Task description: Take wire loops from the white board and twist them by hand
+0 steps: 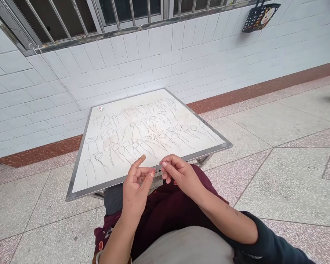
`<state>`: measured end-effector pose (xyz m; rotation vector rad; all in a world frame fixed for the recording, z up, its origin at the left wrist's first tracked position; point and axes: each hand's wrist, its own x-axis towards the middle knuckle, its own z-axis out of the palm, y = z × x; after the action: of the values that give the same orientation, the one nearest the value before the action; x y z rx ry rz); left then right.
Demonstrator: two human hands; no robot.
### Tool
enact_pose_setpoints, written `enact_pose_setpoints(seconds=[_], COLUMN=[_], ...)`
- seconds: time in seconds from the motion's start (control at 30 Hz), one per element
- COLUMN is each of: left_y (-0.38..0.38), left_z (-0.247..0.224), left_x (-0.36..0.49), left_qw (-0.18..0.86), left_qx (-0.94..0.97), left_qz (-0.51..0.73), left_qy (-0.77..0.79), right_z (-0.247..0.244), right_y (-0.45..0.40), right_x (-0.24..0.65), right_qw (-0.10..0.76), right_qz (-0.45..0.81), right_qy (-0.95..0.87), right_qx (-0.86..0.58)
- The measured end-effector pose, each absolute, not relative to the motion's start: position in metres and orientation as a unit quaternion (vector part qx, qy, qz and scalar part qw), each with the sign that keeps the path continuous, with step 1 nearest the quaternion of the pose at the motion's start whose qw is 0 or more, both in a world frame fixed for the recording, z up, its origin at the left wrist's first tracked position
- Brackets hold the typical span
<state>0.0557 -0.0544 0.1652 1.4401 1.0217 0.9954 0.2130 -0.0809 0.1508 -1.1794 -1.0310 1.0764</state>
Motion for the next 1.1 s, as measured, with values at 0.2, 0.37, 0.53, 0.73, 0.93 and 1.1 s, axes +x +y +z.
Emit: enact_pose_setpoints(seconds=[0.2,0.37,0.53,0.73,0.93,1.1], left_y=[-0.061,-0.058,-0.056,-0.057,-0.055,-0.056], left_z=[0.149,0.143,0.146,0.141,0.139,0.141], left_x=[0.065,0.065,0.062,0.066,0.065,0.065], left_qw=[0.576,0.558,0.548,0.598,0.657,0.666], left_qx=[0.502,0.503,0.535,0.479,0.450,0.445], left_qz=[0.498,0.518,0.486,0.481,0.443,0.431], left_qy=[0.410,0.409,0.421,0.427,0.412,0.415], right_z=[0.136,0.130,0.125,0.119,0.116,0.115], right_y=[-0.083,-0.085,-0.085,-0.086,-0.087,-0.087], right_x=[0.202,0.201,0.207,0.201,0.198,0.196], right_qw=[0.638,0.608,0.568,0.560,0.578,0.579], right_qz=[0.533,0.523,0.406,0.420,0.415,0.385], right_qy=[-0.353,-0.391,-0.498,-0.488,-0.481,-0.492], right_qx=[-0.430,-0.453,-0.515,-0.521,-0.512,-0.524])
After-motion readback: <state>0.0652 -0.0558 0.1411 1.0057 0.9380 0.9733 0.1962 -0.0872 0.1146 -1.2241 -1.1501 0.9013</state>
